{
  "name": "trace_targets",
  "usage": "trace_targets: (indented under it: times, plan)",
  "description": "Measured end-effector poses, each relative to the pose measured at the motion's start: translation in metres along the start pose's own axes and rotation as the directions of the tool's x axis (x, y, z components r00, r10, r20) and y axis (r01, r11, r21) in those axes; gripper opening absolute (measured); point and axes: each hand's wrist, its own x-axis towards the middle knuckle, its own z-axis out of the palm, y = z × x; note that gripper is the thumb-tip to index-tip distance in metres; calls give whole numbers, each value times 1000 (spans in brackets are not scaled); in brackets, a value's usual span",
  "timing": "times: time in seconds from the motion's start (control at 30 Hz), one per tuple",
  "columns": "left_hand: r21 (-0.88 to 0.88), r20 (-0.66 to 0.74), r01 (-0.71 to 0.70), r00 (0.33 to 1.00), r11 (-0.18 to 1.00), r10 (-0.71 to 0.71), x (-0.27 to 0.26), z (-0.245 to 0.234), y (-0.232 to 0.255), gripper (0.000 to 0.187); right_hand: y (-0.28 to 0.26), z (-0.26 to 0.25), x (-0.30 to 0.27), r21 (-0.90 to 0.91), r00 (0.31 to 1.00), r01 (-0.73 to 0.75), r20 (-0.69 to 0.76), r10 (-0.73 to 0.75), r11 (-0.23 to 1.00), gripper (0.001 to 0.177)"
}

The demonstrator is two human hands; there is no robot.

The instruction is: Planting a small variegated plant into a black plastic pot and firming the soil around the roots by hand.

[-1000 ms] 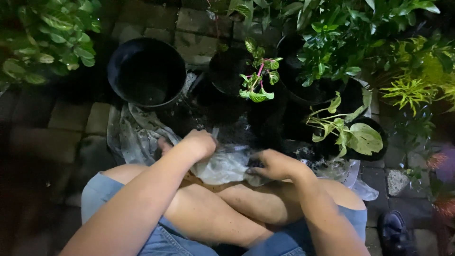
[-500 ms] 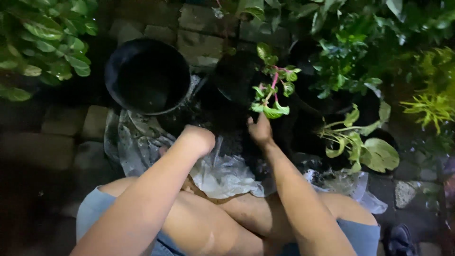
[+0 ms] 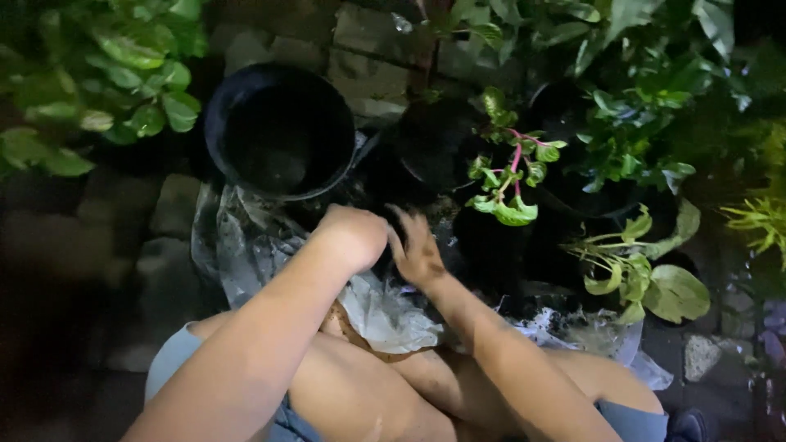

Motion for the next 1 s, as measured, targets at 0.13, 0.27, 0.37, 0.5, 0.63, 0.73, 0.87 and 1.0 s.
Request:
trace_targets:
  times: [0.13, 0.27, 0.37, 0.5, 0.63, 0.73, 0.87, 1.0]
  plan:
    - [9, -16, 19, 1000, 1000, -19, 0, -1, 1, 31, -14, 4, 50, -242, 958, 23, 282, 48, 970, 71]
    - [60, -23, 28, 999, 998, -26, 23, 29, -3, 30, -1, 7, 75, -55, 933, 119, 347, -93, 991, 64]
    - [80, 3, -26, 1000, 996, 26, 31, 36, -6, 26, 32, 25, 81, 43, 941, 3, 337, -17, 999, 62]
    - [-1, 81, 6, 997, 1000, -6, 9, 6, -1, 31, 1, -6, 79, -129, 919, 74, 393, -18, 989, 36]
    - [-2, 38, 3, 999, 1000, -3, -3, -7, 2, 30, 79, 23, 14, -100, 860, 458, 301, -412, 883, 67]
    - [-63, 0, 31, 1000, 998, -31, -2, -6, 5, 31, 73, -8, -20, -168, 858, 402, 413, -306, 900, 70]
    - [-55, -52, 34, 998, 998, -37, -10, -14, 3, 27, 70, -40, -34, -90, 841, 353, 466, -274, 931, 62]
    - [-35, 8, 30, 1000, 999, -29, -9, -14, -5, 24, 62, -37, -13, -79, 986, -34, 162, 46, 996, 61]
